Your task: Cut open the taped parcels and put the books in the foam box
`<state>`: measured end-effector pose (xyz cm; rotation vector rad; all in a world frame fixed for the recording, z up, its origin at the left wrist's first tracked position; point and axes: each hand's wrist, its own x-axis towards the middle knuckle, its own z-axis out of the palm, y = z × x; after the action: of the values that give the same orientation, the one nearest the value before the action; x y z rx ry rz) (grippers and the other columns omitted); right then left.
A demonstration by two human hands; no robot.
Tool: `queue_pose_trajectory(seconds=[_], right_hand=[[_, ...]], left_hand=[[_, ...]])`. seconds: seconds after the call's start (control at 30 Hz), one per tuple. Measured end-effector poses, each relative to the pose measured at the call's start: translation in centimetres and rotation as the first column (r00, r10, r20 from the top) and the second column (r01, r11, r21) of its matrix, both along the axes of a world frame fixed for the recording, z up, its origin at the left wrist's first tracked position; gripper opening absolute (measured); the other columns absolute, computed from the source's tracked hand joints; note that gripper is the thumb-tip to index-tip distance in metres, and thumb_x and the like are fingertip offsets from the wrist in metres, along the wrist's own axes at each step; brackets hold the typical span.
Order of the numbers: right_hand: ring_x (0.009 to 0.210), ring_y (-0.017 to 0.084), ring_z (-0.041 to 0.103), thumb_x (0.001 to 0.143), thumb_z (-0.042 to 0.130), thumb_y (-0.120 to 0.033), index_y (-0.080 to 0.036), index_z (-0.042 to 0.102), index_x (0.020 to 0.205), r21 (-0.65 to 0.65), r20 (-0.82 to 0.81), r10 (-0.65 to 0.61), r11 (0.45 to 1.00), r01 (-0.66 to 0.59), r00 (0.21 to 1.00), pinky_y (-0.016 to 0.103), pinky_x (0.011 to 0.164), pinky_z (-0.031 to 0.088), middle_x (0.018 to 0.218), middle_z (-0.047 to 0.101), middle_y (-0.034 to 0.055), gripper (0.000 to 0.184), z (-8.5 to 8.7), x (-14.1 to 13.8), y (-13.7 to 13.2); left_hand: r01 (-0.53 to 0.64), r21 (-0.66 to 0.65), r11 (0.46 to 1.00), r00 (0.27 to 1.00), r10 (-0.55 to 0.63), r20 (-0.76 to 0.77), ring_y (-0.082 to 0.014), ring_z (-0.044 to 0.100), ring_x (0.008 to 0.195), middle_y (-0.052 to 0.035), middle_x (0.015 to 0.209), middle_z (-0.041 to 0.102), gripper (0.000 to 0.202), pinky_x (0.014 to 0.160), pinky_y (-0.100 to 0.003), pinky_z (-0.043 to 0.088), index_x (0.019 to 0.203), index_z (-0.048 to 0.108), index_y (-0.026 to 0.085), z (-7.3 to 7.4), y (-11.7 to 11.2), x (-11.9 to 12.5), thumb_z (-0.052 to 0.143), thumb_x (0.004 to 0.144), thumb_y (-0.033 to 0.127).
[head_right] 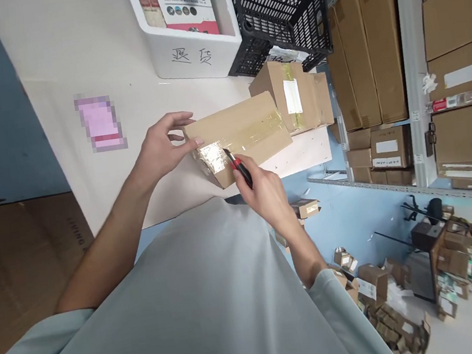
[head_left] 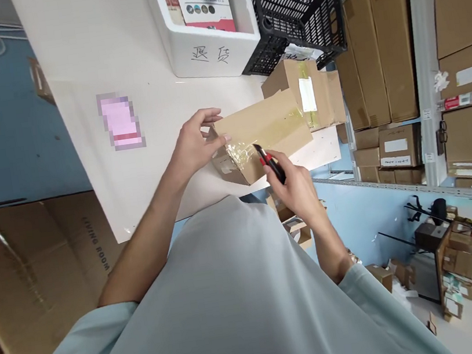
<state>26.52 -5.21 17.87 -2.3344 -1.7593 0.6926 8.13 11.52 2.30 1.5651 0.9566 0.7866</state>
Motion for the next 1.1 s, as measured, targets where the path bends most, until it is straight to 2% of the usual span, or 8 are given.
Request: queue_pose_trajectory(seconds=[0.23,0.4,0.53,0.7,0.77,0.93,1.03,1.1], right_hand=[[0.103,0.033,0.084,0.119,0.047,-0.041,-0.028,0.066,0.16,-0.145,0.024,0.118,0.983,-0.114,0.993,0.034,0.084,0.055,0.117,0.088,0.0073,0.046,-0.3,-3.3,2.6],[0.095,0.033,0.083,0.118,0.046,-0.034,-0.025,0.068,0.156,-0.222,0.101,0.163,0.965,-0.138,0.981,0.034,0.08,0.053,0.108,0.088,0.0077,0.044,0.0,-4.6,3.5],[0.095,0.035,0.081,0.119,0.043,-0.035,-0.024,0.064,0.16,-0.272,0.195,0.168,0.956,-0.111,0.966,0.038,0.084,0.055,0.108,0.087,0.0119,0.048,0.0,-5.8,3.8],[0.096,0.035,0.079,0.122,0.041,-0.038,-0.03,0.064,0.158,-0.271,0.245,0.17,0.957,-0.101,0.955,0.044,0.093,0.057,0.1,0.084,0.0129,0.044,-0.5,-6.1,3.9],[0.092,0.035,0.079,0.121,0.044,-0.038,-0.03,0.065,0.155,-0.319,0.256,0.202,0.941,-0.114,0.945,0.045,0.09,0.057,0.094,0.082,0.0129,0.041,-0.1,-5.8,3.5],[0.086,0.036,0.08,0.118,0.046,-0.032,-0.028,0.072,0.144,-0.519,0.275,0.313,0.844,-0.134,0.909,0.042,0.076,0.056,0.095,0.084,0.0161,0.037,1.5,-5.7,2.1],[0.085,0.037,0.081,0.119,0.044,-0.034,-0.027,0.068,0.154,-0.531,0.271,0.311,0.837,-0.128,0.911,0.041,0.075,0.054,0.097,0.086,0.0166,0.043,2.3,-5.7,1.5],[0.084,0.036,0.081,0.119,0.046,-0.038,-0.03,0.066,0.157,-0.503,0.208,0.303,0.849,-0.164,0.93,0.04,0.076,0.053,0.096,0.087,0.0132,0.044,2.9,-4.6,1.2]], left_hand=[[0.012,0.003,1.0,1.0,-0.012,0.021,-0.0295,0.069,0.133,-0.0077,0.145,0.073,0.05,0.11,-0.046,0.064,0.139,0.073,0.026,0.1,-0.7,0.0,0.081,0.089,0.027],[0.02,-0.004,1.0,0.999,-0.02,0.041,-0.0296,0.069,0.131,-0.0084,0.144,0.073,0.05,0.112,-0.048,0.063,0.139,0.073,0.025,0.1,-0.7,0.0,0.081,0.09,0.026],[0.014,-0.009,1.0,0.998,-0.013,0.055,-0.0298,0.068,0.132,-0.008,0.144,0.072,0.049,0.113,-0.048,0.062,0.139,0.073,0.026,-0.2,-0.9,0.2,0.08,0.09,0.025],[-0.004,-0.013,1.0,0.998,0.005,0.069,-0.0298,0.068,0.13,-0.007,0.14,0.072,0.047,0.114,-0.049,0.062,0.136,0.074,0.027,-0.2,-1.2,0.5,0.078,0.089,0.025],[-0.011,-0.011,1.0,0.998,0.012,0.068,-0.0296,0.069,0.128,-0.0071,0.139,0.073,0.046,0.114,-0.05,0.062,0.135,0.074,0.027,0.1,-1.5,0.5,0.078,0.089,0.024],[-0.055,-0.02,0.998,0.997,0.056,0.054,-0.0289,0.07,0.13,-0.0071,0.139,0.074,0.044,0.115,-0.048,0.062,0.136,0.074,0.027,1.0,-2.1,0.4,0.073,0.093,0.024],[-0.063,-0.029,0.998,0.997,0.064,0.043,-0.0287,0.07,0.133,-0.0073,0.143,0.073,0.044,0.116,-0.047,0.062,0.138,0.074,0.027,1.3,-2.1,0.1,0.072,0.094,0.026],[-0.057,-0.031,0.998,0.998,0.058,0.024,-0.029,0.07,0.135,-0.0074,0.145,0.072,0.044,0.117,-0.047,0.062,0.14,0.073,0.027,1.3,-2.1,0.0,0.073,0.095,0.028]])
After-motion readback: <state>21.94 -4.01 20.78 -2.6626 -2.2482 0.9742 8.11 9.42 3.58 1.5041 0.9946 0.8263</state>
